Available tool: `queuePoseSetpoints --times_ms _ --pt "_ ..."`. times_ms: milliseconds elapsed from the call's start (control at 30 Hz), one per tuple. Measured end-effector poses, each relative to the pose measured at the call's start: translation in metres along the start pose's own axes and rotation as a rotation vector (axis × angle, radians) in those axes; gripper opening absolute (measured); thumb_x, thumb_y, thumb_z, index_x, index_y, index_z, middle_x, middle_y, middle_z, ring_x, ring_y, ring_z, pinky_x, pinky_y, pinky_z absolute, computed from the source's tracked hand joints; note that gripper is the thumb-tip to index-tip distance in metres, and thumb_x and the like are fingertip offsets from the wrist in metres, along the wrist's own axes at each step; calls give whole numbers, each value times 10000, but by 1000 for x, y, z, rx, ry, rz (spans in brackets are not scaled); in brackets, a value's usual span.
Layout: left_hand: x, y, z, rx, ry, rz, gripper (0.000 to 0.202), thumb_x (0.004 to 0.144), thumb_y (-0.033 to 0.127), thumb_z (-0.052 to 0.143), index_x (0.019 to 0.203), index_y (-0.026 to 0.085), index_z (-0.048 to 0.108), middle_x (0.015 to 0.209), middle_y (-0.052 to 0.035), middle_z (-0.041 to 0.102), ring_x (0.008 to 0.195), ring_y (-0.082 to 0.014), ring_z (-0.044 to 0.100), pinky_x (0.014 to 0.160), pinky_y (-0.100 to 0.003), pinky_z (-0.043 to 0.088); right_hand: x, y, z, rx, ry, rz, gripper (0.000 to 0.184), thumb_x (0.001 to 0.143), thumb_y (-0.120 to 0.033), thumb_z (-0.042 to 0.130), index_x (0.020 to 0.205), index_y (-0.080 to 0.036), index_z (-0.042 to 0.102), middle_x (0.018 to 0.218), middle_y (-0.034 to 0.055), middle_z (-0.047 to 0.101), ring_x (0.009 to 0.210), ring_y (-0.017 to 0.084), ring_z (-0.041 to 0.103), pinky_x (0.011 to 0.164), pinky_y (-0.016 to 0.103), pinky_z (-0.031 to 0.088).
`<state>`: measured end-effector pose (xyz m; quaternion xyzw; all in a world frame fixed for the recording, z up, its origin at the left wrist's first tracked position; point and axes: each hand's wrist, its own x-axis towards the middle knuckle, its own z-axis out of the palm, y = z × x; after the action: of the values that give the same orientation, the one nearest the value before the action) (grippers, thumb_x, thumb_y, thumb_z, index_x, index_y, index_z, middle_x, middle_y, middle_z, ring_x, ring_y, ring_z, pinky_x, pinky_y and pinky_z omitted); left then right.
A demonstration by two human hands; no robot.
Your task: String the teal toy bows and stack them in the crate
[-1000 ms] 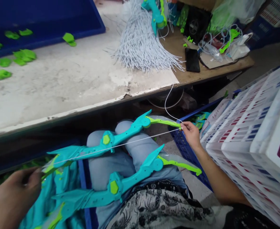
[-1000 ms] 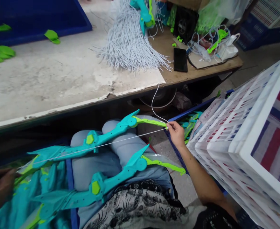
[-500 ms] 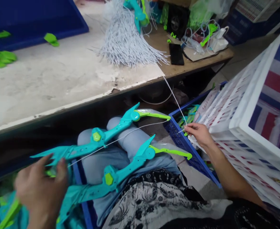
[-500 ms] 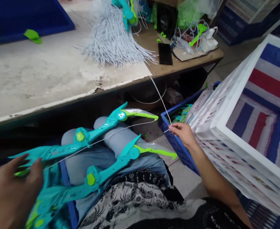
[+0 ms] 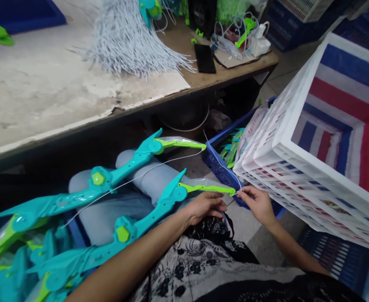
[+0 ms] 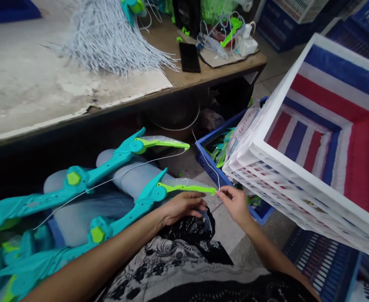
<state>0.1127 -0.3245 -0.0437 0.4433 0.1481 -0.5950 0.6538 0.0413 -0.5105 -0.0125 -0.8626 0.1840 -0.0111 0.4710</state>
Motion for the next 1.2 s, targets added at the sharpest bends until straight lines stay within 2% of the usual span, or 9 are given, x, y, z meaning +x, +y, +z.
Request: queuePoseSetpoints --times_ms 300,433,533,700,833,933,1067,1133,1200 --pt "19 1 9 -49 -37 -41 126 830 46 541 892 92 640 719 -47 641 619 -125 630 588 -242 517 -4 7 7 -167 54 -314 201 870 -328 586 739 -194 658 671 0 664 562 113 561 567 224 454" --pt "27 -3 8 -56 -80 -5 85 814 133 641 738 95 640 713 -49 648 622 -116 627 617 -234 503 -3 13 13 -173 52 -339 173 882 -306 578 760 -203 644 709 6 666 606 125 585 598 236 473" --pt "34 -4 9 -68 -81 43 109 773 182 717 741 100 653 680 -39 650 606 -108 615 603 -218 488 1 19 18 -150 78 -335 161 884 -301 577 772 -203 638 741 16 653 659 136 601 607 245 482" --pt "42 -7 16 -9 1 114 198 734 254 761 709 107 631 595 -16 623 531 -97 573 571 -218 481 8 30 24 -168 64 -424 117 862 -315 611 910 -213 639 996 68 669 920 188 635 730 298 525" --pt "32 -4 16 66 58 131 215 773 262 707 666 115 591 605 -25 624 540 -109 592 560 -225 495 12 34 27 -199 45 -432 172 870 -309 596 1019 -222 602 967 58 690 895 182 653 760 307 536" --pt "-4 6 -2 217 109 204 235 763 312 692 644 141 583 656 -37 654 590 -138 620 559 -239 511 13 34 27 -212 39 -363 371 862 -349 606 1200 -216 532 1013 70 702 896 184 666 782 320 542" --pt "-101 16 -60 299 232 408 228 708 389 723 670 171 666 963 -112 720 897 -251 652 699 -318 542 21 33 26 -232 18 -336 552 864 -368 602 1354 -192 419 1077 99 700 938 193 666 837 340 535" --pt "-157 7 -92 144 469 487 225 636 366 769 608 175 654 1090 -113 707 1048 -333 611 729 -360 536 28 30 26 -238 10 -352 563 869 -374 592 1368 -185 414 1099 106 692 969 200 660 855 342 528" --pt "-205 -11 -115 -100 743 593 182 585 304 756 571 190 615 1072 -59 722 1103 -367 577 757 -411 522 37 24 27 -259 2 -368 565 869 -389 585 1371 -188 423 1100 102 689 975 205 655 872 350 520"
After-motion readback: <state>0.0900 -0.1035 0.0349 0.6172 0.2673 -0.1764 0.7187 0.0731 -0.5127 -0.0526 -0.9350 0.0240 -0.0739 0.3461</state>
